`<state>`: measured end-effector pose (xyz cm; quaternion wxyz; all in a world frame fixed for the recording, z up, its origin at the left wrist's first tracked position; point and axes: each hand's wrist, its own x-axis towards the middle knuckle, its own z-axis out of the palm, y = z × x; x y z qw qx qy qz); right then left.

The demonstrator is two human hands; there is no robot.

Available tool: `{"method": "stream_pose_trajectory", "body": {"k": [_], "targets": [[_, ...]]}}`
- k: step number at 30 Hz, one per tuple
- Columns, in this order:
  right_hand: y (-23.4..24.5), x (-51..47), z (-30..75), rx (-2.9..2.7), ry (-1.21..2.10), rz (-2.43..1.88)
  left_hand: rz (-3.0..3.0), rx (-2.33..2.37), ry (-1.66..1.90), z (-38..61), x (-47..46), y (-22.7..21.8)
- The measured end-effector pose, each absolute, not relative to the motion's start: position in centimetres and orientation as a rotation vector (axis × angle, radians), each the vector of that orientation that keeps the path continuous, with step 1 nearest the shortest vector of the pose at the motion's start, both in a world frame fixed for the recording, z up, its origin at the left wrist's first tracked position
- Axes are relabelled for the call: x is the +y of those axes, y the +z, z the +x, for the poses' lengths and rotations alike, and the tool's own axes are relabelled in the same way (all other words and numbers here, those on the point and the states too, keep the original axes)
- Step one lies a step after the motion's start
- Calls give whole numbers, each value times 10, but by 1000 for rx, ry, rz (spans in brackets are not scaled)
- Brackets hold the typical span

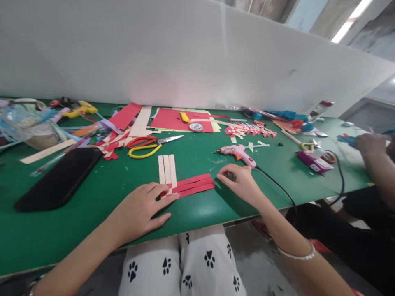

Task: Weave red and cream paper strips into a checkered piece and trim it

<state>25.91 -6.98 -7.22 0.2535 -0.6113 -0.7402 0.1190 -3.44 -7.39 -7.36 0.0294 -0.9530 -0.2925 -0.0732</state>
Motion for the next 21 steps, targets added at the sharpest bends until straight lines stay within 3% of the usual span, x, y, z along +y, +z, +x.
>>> {"method": "stream_pose_trajectory", "body": {"k": [9, 21], "targets": [[-85, -78, 234, -1864, 301, -1840, -2821, -872, -337, -14, -88, -73], [-89, -83, 222, -1700, 379, -1897, -2816, -1177, -401, 23, -103, -90]]}}
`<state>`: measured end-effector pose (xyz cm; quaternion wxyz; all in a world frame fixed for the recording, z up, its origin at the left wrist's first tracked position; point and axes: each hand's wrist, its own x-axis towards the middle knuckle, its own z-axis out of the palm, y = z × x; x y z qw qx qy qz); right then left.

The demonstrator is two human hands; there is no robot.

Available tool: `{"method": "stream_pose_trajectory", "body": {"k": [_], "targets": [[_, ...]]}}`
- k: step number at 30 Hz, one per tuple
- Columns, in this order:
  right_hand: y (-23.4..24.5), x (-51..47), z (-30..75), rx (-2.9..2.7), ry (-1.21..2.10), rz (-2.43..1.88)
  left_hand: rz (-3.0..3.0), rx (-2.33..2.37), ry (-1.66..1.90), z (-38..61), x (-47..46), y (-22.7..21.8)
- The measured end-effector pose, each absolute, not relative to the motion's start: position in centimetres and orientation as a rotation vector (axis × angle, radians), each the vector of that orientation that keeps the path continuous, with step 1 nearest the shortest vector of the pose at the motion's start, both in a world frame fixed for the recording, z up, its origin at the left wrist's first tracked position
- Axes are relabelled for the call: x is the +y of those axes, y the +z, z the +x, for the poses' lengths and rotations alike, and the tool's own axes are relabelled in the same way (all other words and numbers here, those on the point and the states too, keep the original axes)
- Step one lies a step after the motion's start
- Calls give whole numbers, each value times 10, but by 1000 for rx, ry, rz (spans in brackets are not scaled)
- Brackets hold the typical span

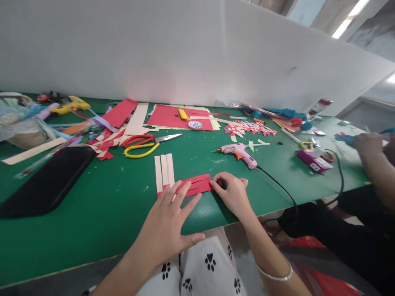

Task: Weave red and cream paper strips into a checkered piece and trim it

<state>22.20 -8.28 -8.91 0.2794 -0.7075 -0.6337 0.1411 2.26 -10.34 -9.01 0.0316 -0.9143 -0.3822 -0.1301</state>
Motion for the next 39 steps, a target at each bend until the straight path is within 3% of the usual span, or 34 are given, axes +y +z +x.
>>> {"method": "stream_pose_trajectory", "body": {"k": [23, 39], "targets": [[-83, -93, 221, -1803, 8, -1775, -2881, -1341, -362, 20, -104, -95], [-61, -84, 220, -1815, 219, -1790, -2779, -1244, -546, 6, -108, -94]]}}
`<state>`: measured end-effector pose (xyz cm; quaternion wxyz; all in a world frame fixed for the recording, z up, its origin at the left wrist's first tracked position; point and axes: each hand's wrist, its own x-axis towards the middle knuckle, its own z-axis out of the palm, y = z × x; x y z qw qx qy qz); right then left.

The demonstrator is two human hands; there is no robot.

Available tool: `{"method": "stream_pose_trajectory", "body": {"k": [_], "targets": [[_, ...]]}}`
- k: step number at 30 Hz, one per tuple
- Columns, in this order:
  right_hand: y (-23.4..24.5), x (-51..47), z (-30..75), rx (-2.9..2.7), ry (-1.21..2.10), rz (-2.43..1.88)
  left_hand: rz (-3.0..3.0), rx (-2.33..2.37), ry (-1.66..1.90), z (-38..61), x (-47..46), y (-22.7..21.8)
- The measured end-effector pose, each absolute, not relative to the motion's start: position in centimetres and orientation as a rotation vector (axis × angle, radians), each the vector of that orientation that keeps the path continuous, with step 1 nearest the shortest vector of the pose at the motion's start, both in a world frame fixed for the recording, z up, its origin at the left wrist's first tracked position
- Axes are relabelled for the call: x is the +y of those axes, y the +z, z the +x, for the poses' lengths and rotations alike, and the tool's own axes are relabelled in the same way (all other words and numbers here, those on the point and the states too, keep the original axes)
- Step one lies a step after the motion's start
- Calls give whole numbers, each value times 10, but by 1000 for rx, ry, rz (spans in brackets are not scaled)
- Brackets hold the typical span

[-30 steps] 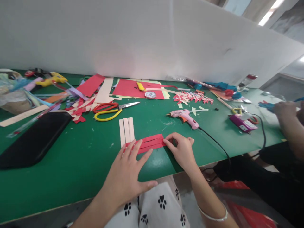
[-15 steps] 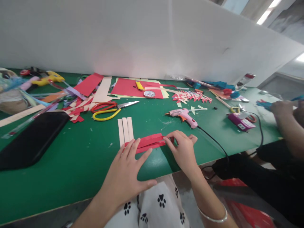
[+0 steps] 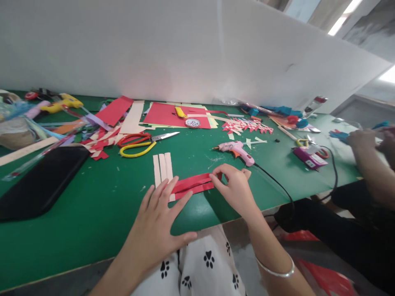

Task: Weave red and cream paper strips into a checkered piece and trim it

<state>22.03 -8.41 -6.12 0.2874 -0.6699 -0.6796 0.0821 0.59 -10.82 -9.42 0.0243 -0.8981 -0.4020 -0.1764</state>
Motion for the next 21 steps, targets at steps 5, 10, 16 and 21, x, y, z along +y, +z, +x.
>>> {"method": "stream_pose_trajectory", "body": {"k": [5, 10, 16, 21], "targets": [[-68, -81, 224, -1829, 250, -1806, -2795, -1231, -555, -9, -111, -95], [-77, -78, 224, -1852, 252, -1833, -2791, -1244, -456, -7, -110, -94], [-86, -79, 224, -1897, 101, -1842, -2771, -1339, -391, 0, -111, -95], [-91, -80, 222, -1950, -36, -1846, -2780, -1368, -375, 0, -111, -94]]}}
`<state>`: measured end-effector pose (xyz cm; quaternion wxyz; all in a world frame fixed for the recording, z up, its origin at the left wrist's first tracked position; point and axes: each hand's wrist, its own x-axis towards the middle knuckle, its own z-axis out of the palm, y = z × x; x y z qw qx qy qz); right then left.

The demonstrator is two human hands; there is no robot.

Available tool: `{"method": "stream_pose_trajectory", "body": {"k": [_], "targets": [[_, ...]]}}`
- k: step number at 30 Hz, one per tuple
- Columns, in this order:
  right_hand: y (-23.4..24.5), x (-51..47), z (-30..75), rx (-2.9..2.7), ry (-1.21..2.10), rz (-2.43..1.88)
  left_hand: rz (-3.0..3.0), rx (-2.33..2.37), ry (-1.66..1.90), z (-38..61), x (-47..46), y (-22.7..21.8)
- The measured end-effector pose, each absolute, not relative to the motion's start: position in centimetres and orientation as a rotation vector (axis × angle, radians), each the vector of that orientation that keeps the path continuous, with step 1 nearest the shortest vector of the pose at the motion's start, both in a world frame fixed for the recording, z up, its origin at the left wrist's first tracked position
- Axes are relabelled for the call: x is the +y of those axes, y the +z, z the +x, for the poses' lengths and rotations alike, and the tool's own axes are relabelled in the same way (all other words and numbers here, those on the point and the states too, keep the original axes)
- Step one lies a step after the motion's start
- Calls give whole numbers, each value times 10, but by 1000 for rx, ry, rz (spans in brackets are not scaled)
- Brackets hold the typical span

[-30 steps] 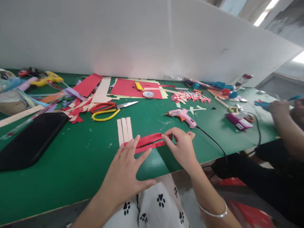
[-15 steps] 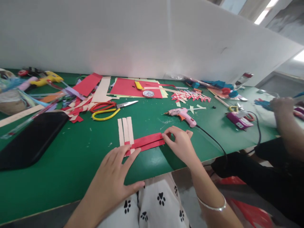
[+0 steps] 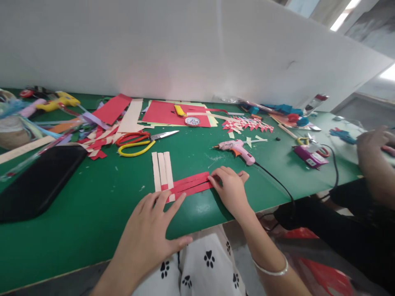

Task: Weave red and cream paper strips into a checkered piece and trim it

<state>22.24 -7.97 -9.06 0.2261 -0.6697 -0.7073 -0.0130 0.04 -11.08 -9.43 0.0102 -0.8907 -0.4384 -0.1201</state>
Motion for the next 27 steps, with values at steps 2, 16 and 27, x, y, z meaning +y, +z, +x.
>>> {"method": "stream_pose_trajectory", "body": {"k": [2, 16, 27], "targets": [[-91, -80, 222, -1968, -64, -1854, -2778, -1368, -365, 0, -111, -94], [-92, -78, 220, -1958, -45, -1884, -2786, -1381, -326, 1, -112, -92], [-87, -82, 225, -1749, -177, -1869, -2783, -1418, -349, 1, -113, -93]]}}
